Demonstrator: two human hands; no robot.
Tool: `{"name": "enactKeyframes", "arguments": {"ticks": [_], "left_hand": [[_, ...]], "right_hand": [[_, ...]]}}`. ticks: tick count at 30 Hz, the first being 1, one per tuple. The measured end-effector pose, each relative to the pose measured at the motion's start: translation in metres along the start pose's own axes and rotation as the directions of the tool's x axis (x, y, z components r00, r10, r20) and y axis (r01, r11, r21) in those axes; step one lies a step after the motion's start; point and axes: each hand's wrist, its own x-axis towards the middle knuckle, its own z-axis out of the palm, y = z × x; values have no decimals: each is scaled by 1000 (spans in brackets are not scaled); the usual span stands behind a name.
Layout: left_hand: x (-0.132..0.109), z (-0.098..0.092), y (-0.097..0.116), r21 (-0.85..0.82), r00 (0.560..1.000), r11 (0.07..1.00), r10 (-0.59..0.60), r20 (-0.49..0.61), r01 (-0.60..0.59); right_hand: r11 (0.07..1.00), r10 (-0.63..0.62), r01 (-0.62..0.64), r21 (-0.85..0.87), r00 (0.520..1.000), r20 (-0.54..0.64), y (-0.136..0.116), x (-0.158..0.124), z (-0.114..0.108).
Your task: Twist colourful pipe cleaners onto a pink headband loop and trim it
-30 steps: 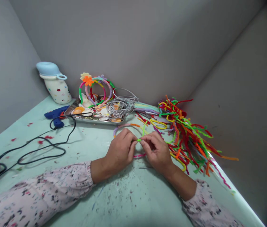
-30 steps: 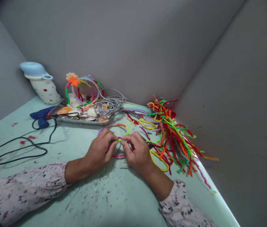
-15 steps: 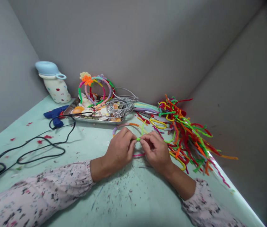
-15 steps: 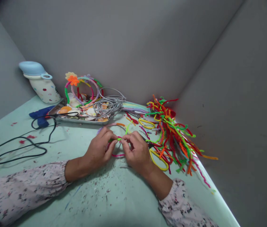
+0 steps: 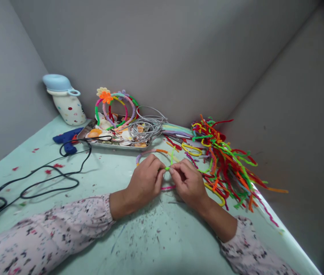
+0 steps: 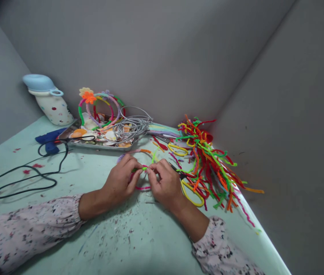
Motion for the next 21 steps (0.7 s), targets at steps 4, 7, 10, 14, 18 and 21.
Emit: {"name": "enactKeyframes", "arguments": {"ticks": [4, 7, 10, 14, 18, 21], "left_hand": [[0, 0, 1, 10, 1000, 1000, 1, 15, -1], [0, 0, 1, 9, 1000, 1000, 8, 12, -8], [0, 0, 1, -7, 1000, 1000, 4, 3, -4], [1, 0, 0, -28, 1000, 1000, -12, -7, 12], [0, 1, -1, -24, 1000, 1000, -14, 1, 14], [0, 1, -1, -20, 1000, 1000, -4, -2, 4]], "right_hand": [[1000, 1, -1, 3, 1000, 26, 0, -1, 1], [1000, 3, -3, 6, 999, 34, 0, -1, 1], [1000, 11, -11, 20, 1000, 15, 0, -1, 0], [999, 23, -23, 35, 1000, -6, 1, -1, 0], [999, 15, -14, 45, 1000, -10, 1, -1, 0], [998, 13, -12, 67, 1000, -10, 1, -1, 1]]}}
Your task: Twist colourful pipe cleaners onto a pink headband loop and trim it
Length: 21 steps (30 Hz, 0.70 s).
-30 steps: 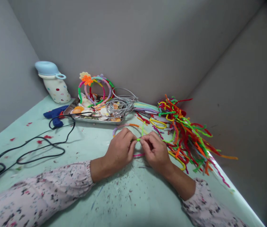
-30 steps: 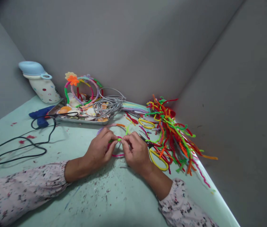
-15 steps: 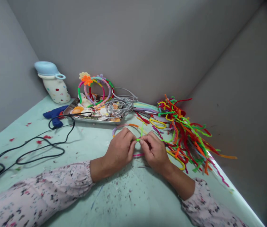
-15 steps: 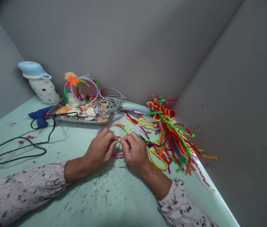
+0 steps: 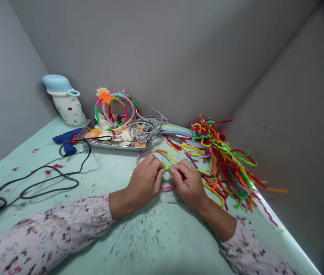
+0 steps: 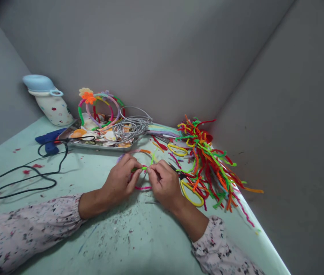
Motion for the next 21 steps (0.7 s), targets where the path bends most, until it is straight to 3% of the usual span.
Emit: {"name": "enactKeyframes", "arguments": {"ticks": [5, 11, 14, 17, 21], "left_hand": [[0, -2, 2, -13, 1000, 1000, 5, -9, -5], [2, -4, 1, -59, 992, 998, -6, -128, -1], [2, -5, 1, -86, 987, 996, -19, -161, 5], [1, -6, 3, -112, 987, 994, -34, -157, 16], [1, -7, 7, -129, 989, 991, -43, -142, 25]], "right_hand": [[999, -3, 3, 40, 1000, 9, -2, 1, -1], [997, -20, 26, 79, 997, -77, -3, -1, -5], [994, -51, 44, 95, 997, 65, -2, -1, -4], [994, 32, -53, 92, 977, 211, -1, 1, 0], [975, 105, -139, 175, 976, 190, 2, 0, 3]]}}
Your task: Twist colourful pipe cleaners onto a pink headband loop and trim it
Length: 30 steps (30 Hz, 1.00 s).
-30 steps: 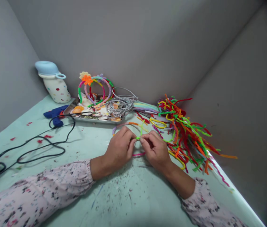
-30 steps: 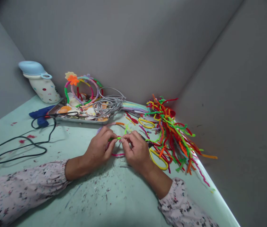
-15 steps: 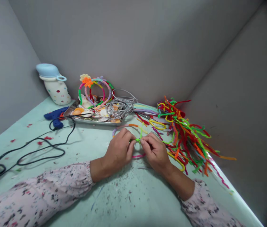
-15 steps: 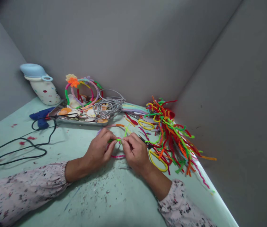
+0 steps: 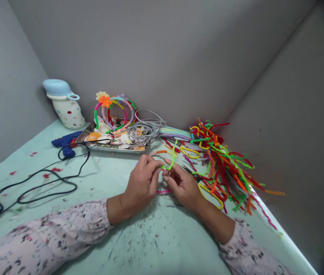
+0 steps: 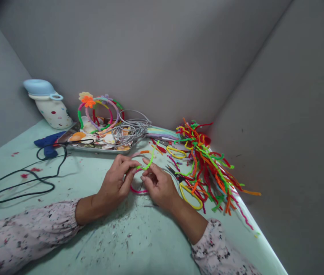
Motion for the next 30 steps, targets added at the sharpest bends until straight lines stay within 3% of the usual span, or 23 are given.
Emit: {"name": "enactKeyframes", "arguments": {"ticks": [5, 11, 16, 22, 30], "left_hand": [[1, 0, -1, -2, 999, 999, -54, 1, 54], [0, 1, -1, -9, 997, 1000, -20, 68, 21], [-3, 3, -2, 26, 991, 1000, -7, 137, 3], [-3, 4, -3, 106, 985, 994, -23, 168, 5], [-3, 4, -6, 143, 985, 989, 1, 171, -25]], "right_hand": [[992, -124, 115, -56, 974, -191, 7, -2, 1], [965, -255, 217, -150, 911, -324, 5, 0, -4], [934, -346, 297, -197, 889, -300, 4, -1, -7], [911, -367, 307, -274, 907, -205, 4, 1, -7], [893, -400, 331, -306, 894, -201, 3, 3, -8]]}}
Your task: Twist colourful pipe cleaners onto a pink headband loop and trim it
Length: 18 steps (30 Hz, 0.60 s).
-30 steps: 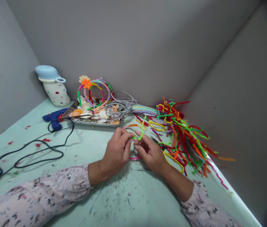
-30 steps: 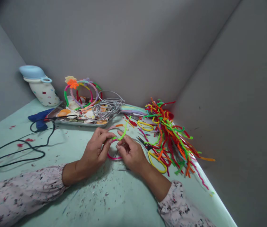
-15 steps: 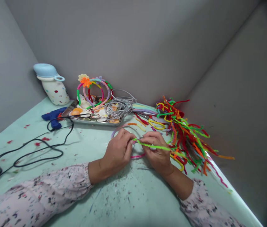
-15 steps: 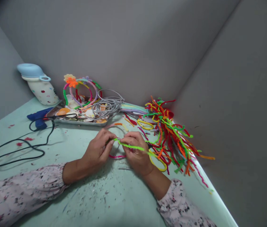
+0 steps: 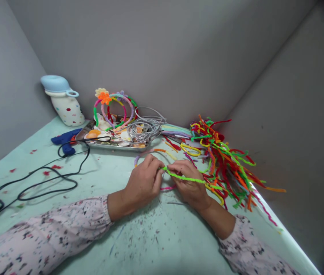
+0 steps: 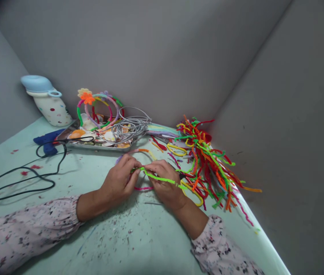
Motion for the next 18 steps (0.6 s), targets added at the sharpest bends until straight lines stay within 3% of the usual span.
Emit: {"name": "enactKeyframes", "arguments": {"ticks": [11, 18], "left_hand": [[-1, 2, 0, 18, 999, 999, 39, 22, -39], [-1, 2, -2, 33, 998, 999, 37, 48, -39]], "right_hand": [[998, 63, -64, 24, 997, 39, 5, -3, 3], [972, 205, -215, 93, 973, 103, 3, -5, 4]]}}
